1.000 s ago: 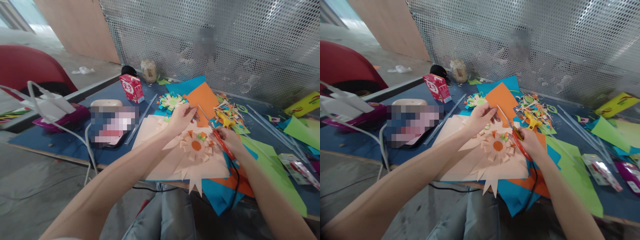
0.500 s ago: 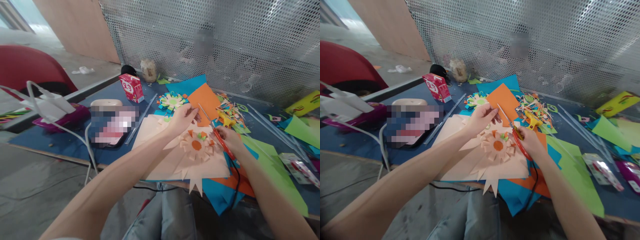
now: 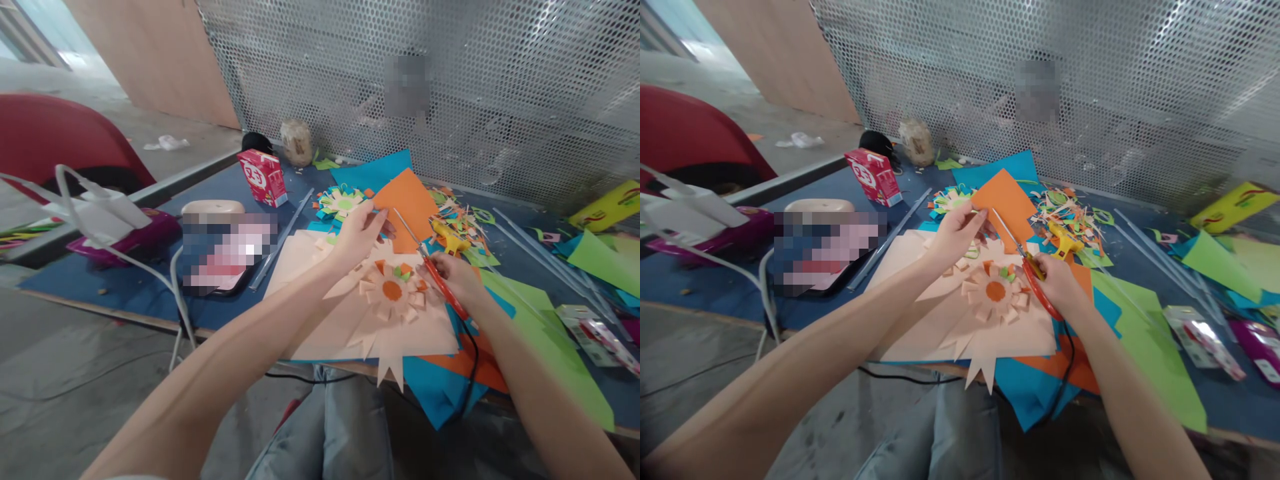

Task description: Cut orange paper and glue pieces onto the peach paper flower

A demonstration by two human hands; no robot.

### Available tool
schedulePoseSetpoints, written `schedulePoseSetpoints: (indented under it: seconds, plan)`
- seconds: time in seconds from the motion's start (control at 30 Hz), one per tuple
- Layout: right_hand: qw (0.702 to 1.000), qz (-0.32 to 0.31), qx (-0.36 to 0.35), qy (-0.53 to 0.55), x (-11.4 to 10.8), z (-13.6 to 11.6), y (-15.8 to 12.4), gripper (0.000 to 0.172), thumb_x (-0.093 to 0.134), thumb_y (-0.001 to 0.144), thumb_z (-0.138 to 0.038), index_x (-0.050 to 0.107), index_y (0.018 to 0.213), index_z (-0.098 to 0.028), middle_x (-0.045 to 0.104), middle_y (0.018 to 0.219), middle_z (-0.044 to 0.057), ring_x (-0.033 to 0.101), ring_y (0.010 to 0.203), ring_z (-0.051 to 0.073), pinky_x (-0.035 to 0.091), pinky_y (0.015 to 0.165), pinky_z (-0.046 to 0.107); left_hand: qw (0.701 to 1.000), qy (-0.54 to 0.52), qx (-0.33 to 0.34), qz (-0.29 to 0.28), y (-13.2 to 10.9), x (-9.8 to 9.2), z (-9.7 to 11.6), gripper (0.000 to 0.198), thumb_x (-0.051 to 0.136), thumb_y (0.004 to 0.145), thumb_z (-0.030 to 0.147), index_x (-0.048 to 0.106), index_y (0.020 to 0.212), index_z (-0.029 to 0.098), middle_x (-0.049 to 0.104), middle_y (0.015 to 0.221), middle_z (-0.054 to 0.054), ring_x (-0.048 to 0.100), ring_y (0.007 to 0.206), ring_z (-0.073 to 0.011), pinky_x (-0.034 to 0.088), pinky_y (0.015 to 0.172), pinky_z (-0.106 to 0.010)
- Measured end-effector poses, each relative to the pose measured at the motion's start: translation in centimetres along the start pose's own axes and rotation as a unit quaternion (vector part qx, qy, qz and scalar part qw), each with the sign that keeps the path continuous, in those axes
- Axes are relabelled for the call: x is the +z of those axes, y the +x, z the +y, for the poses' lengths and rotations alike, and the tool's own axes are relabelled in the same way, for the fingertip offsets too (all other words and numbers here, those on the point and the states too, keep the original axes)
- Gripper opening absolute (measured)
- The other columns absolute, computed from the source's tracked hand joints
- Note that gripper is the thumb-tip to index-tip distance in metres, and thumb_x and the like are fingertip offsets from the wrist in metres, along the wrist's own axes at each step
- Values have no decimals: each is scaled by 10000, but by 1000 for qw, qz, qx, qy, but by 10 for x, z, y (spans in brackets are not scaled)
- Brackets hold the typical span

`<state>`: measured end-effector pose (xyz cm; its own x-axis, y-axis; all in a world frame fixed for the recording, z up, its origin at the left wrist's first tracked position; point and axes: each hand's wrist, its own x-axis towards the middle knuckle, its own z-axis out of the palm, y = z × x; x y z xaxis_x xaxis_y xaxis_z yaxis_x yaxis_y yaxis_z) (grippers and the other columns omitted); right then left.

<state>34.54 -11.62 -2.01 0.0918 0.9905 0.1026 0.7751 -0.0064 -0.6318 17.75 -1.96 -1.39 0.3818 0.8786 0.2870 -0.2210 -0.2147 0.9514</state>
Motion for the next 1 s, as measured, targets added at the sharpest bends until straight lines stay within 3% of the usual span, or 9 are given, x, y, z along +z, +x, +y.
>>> schedulePoseSetpoints:
  seconds: [0.17, 0.37, 0.63, 1.0]
  plan:
    - [999, -12, -5, 44, 2, 6, 0, 272, 566, 705, -454, 474, 700, -198, 526, 603, -7, 512, 557, 136, 395, 484, 244, 1000, 15, 3, -16, -1, 1, -1, 137, 453, 845, 189, 446, 711, 158, 609, 623, 7, 583, 502, -71, 412, 434, -174]
    - [999, 7, -13, 31, 3, 11, 0, 250, 567, 713, -432, 470, 681, -204, 498, 570, -18, 452, 491, 108, 360, 448, 230, 1000, 14, 3, -19, -3, 2, 2, 165, 428, 845, 130, 443, 682, 152, 588, 587, 14, 563, 484, -56, 411, 430, -162]
    - [998, -4, 12, 61, 2, 4, 0, 313, 595, 682, -476, 469, 628, -194, 543, 580, 1, 507, 528, 131, 381, 481, 245, 1000, 9, 7, -21, -2, 2, 1, 169, 421, 848, 132, 449, 682, 148, 585, 589, 6, 562, 483, -55, 408, 421, -161]
    - [999, 14, -17, 39, 1, 4, -1, 321, 562, 687, -499, 443, 640, -205, 476, 549, -21, 426, 484, 108, 349, 444, 238, 999, 17, 13, -46, -1, 2, -2, 129, 441, 844, 151, 465, 717, 151, 582, 556, 20, 573, 492, -60, 418, 440, -154]
